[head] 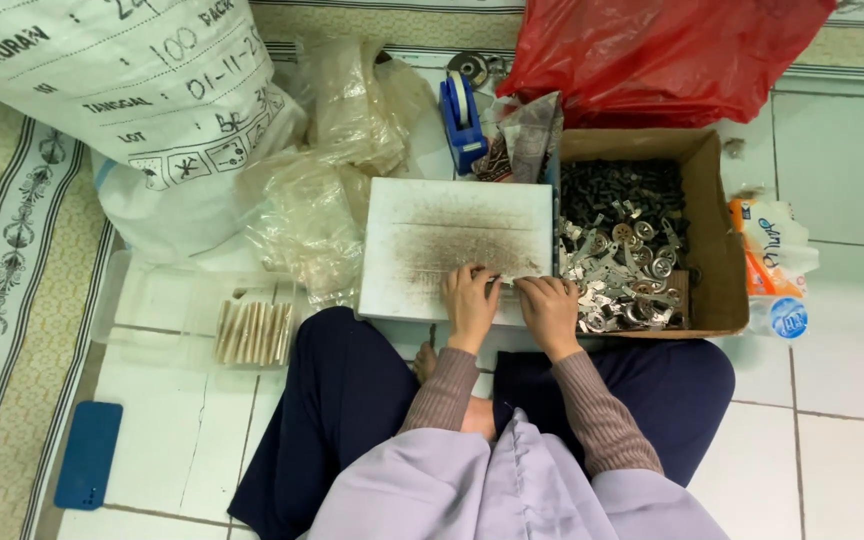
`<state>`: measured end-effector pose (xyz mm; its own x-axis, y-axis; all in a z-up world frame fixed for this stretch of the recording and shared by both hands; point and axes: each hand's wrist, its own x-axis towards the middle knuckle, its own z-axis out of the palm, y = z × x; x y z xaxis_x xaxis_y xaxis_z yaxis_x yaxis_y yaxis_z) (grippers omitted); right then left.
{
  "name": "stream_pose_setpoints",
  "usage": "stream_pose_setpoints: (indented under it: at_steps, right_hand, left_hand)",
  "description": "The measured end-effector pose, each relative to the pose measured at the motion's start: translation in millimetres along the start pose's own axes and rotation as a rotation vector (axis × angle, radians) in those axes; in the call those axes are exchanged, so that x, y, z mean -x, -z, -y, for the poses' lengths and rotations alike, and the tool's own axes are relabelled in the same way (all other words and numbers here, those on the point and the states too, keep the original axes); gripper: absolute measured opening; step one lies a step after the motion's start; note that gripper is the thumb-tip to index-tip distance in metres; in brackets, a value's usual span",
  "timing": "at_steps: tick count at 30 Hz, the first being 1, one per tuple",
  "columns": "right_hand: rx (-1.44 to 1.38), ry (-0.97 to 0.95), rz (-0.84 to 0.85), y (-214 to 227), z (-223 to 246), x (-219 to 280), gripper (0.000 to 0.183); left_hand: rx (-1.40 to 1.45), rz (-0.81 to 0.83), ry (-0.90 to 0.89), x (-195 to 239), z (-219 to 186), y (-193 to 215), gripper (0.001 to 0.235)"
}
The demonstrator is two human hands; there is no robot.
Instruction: The person sits on the floor and sorts small metal hardware pieces from a cardboard box, placing them onto a white tray. They then pick up a clear plastic bag, place the sorted metal pieces inside, and seal the bag before setting it aside.
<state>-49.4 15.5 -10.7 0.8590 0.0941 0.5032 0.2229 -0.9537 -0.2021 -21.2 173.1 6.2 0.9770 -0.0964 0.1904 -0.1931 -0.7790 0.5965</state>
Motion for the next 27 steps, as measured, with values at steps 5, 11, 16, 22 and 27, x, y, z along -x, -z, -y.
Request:
stream_pose_setpoints:
  at_steps: [5,11,16,22,27]
  right_hand:
    - [0.047,-0.039,0.093,-0.7,1.7,-1.0,0.015]
    - [-0.026,-0.089,0.130,-2.0,0.5,5.1,0.020]
    - [-0.529,-0.348,0.041,5.1,-20.2,-2.3,0.028]
    - [-0.801,-0.693,0.026,29.4,-96.0,-13.1,0.037]
    - [-0.445,-0.763,0.296,-0.8,-175.7,0.0,0.060]
  left_hand:
    - [-0.065,-0.089,-0.055,7.6,28.4,-35.6,0.019]
    - [-0.055,-0.114,-0.046,11.6,29.9,-37.0,0.016]
    - [0.046,-0.182,-0.001,3.1,10.0,-33.6,0.019]
    - [0.488,-0.030,-0.075,-28.1,-67.3,-70.9,0.018]
    - [0.402,0.515,-0.140,-54.8,-122.1,-125.6,0.048]
